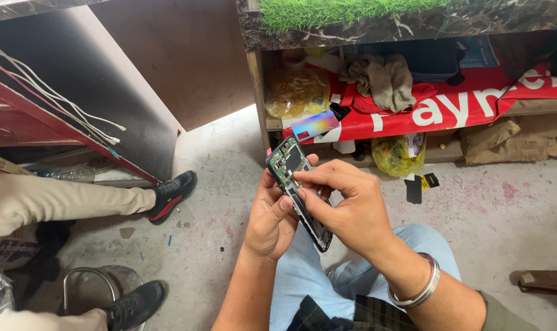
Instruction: The person picks up a disassembled smartphone from a glass display counter and works on it while seated. They use a metal pry tool to lift components inside the phone frame, peel adhesive backing from a replacement battery cover, connect the display flex cable, and press the parts together by hand.
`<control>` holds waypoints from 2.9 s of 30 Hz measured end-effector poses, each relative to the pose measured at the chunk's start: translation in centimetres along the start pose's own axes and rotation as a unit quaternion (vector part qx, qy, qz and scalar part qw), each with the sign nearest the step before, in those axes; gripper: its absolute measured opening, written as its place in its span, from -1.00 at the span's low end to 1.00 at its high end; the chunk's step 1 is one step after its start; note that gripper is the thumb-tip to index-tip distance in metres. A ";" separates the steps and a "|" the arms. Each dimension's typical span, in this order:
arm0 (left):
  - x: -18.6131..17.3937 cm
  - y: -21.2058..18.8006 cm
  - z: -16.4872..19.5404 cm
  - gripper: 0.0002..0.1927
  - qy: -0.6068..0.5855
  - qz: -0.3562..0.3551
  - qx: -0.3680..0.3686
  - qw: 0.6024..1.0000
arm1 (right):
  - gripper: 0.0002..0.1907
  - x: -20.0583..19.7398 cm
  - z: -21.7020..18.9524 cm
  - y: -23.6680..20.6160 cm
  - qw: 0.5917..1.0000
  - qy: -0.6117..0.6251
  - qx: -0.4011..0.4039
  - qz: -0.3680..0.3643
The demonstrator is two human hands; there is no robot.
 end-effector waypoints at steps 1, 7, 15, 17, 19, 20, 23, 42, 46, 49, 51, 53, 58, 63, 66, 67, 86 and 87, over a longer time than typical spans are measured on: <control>-0.1 0.0 0.0 -0.26 -0.001 0.001 0.001 1.000 | -0.72 0.0 0.0 0.1 1.000 -0.002 0.001 -0.001; -0.9 0.1 0.0 -0.40 0.007 0.020 0.014 1.000 | -0.73 0.0 -1.1 0.2 0.997 -0.064 -0.033 -0.005; -2.9 -0.2 -0.5 -0.51 -0.015 0.050 0.016 0.999 | -0.67 0.6 -1.8 -0.2 0.974 -0.189 -0.123 -0.037; -3.8 -0.5 -0.7 -0.53 -0.030 0.066 0.012 0.997 | -0.69 0.6 -0.8 0.2 0.987 -0.120 -0.095 -0.055; -4.7 -0.6 -1.0 -0.54 -0.030 0.093 0.009 0.995 | -0.72 0.6 0.1 0.6 0.994 -0.037 -0.069 -0.078; -5.1 -0.8 -1.1 -0.54 -0.030 0.108 0.006 0.994 | -0.72 0.4 0.1 0.4 0.992 -0.078 -0.069 -0.066; -3.7 -0.7 -1.1 -0.55 -0.043 0.043 0.001 0.998 | -0.70 -0.3 -0.2 -0.2 0.981 -0.175 -0.070 -0.048; 0.3 0.4 -0.2 -0.30 -0.085 0.060 -0.045 0.994 | -0.62 1.7 -0.1 -4.5 0.980 -0.140 -0.130 -0.056; 0.9 0.5 -0.4 -0.31 -0.092 0.022 -0.047 0.994 | -0.62 2.0 0.3 -4.4 0.981 -0.155 -0.108 -0.054; 0.8 0.4 -0.6 -0.31 -0.104 0.026 -0.049 0.993 | -0.63 2.2 0.2 -4.1 0.976 -0.181 -0.106 -0.051; 0.4 0.4 -0.8 -0.31 -0.102 0.045 -0.049 0.993 | -0.62 2.3 0.3 -3.8 0.975 -0.194 -0.102 -0.048; 0.1 0.3 -0.9 -0.32 -0.098 0.061 -0.048 0.992 | -0.62 2.4 0.3 -3.4 0.973 -0.205 -0.100 -0.045; -0.1 0.4 -1.3 -0.31 -0.118 0.064 -0.048 0.990 | -0.60 2.5 0.5 -2.2 0.968 -0.226 -0.105 -0.031; -0.4 0.4 -1.1 -0.34 -0.103 0.070 -0.039 0.991 | -0.60 2.8 0.6 -1.3 0.960 -0.252 -0.116 -0.036; -0.4 0.4 -1.1 -0.36 -0.093 0.075 -0.036 0.992 | -0.61 2.9 0.5 -1.1 0.958 -0.261 -0.116 -0.034; -0.4 0.4 -1.1 -0.36 -0.091 0.078 -0.036 0.992 | -0.61 3.0 0.5 -1.0 0.957 -0.265 -0.117 -0.032; -1.2 0.1 -0.2 -0.39 -0.100 0.091 -0.025 0.991 | -0.64 0.8 1.1 -0.4 0.991 -0.080 -0.110 0.012; -1.0 0.2 0.0 -0.38 -0.092 0.085 -0.017 0.992 | -0.65 0.3 1.3 -0.5 0.992 -0.075 -0.100 0.030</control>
Point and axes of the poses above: each hand's wrist, its own y-axis towards the middle knuckle, its own x-axis out of the palm, z = x × y, the point moved 9 cm from there along y, towards the middle knuckle, and after that the axes turned 12 degrees about -y, right-handed, at the moved point
